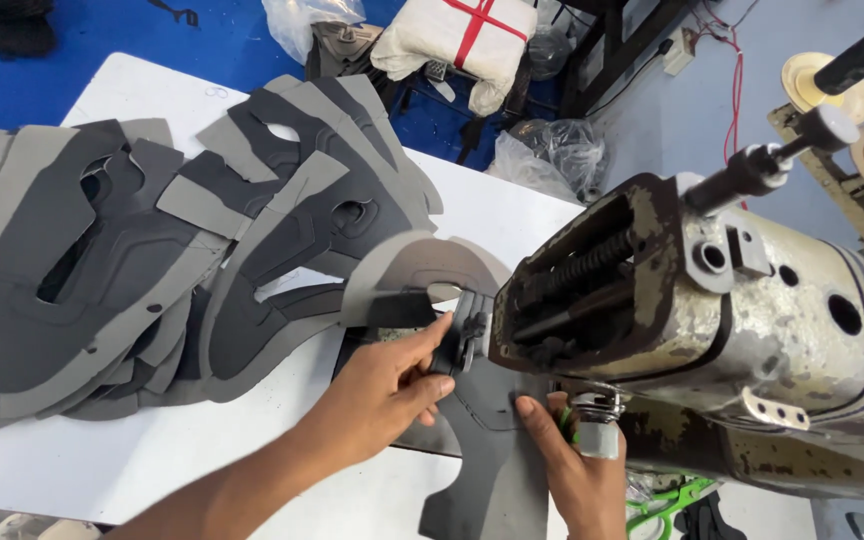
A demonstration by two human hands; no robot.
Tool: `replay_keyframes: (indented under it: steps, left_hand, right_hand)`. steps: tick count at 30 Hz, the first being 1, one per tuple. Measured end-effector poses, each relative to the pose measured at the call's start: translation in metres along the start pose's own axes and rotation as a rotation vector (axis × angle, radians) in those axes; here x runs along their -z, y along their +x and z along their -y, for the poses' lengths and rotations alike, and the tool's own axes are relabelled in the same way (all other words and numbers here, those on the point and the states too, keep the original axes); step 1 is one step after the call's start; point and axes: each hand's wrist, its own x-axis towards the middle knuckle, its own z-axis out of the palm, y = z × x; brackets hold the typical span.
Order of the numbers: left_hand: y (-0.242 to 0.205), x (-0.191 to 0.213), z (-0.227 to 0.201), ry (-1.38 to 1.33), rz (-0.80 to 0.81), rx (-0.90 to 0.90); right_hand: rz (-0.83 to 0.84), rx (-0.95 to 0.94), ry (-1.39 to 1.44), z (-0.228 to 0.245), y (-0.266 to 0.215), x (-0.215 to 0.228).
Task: The person uses a sewing machine to stitch gray and black fabric pieces together. They guide the material under the needle, sew along the edges, and then use scissors to trim the excess thread. The finished pieces are stacked on the table.
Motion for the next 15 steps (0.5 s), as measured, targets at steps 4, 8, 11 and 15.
replay_keyframes:
  steps: [4,8,11,15]
  left_hand:
    - [0.02,0.013,-0.012,0.077,0.054,-0.016]
    - [0.047,0.03,-0.029,0.187,0.219,-0.008]
    - [0.06,0.035,-0.037,0.262,0.335,-0.002]
    - [0.051,0.033,-0.042,0.31,0.283,0.021]
  right_hand:
    - [-0.011,0.157,0.185,0.005,-0.011,-0.008]
    - [0.044,0.053,0.237,0.015,-0.034,-0.022]
    - [0.085,0.102,0.261,0.011,-0.047,-0.033]
    - [0.056,-0.007,0.345,0.015,-0.055,-0.044]
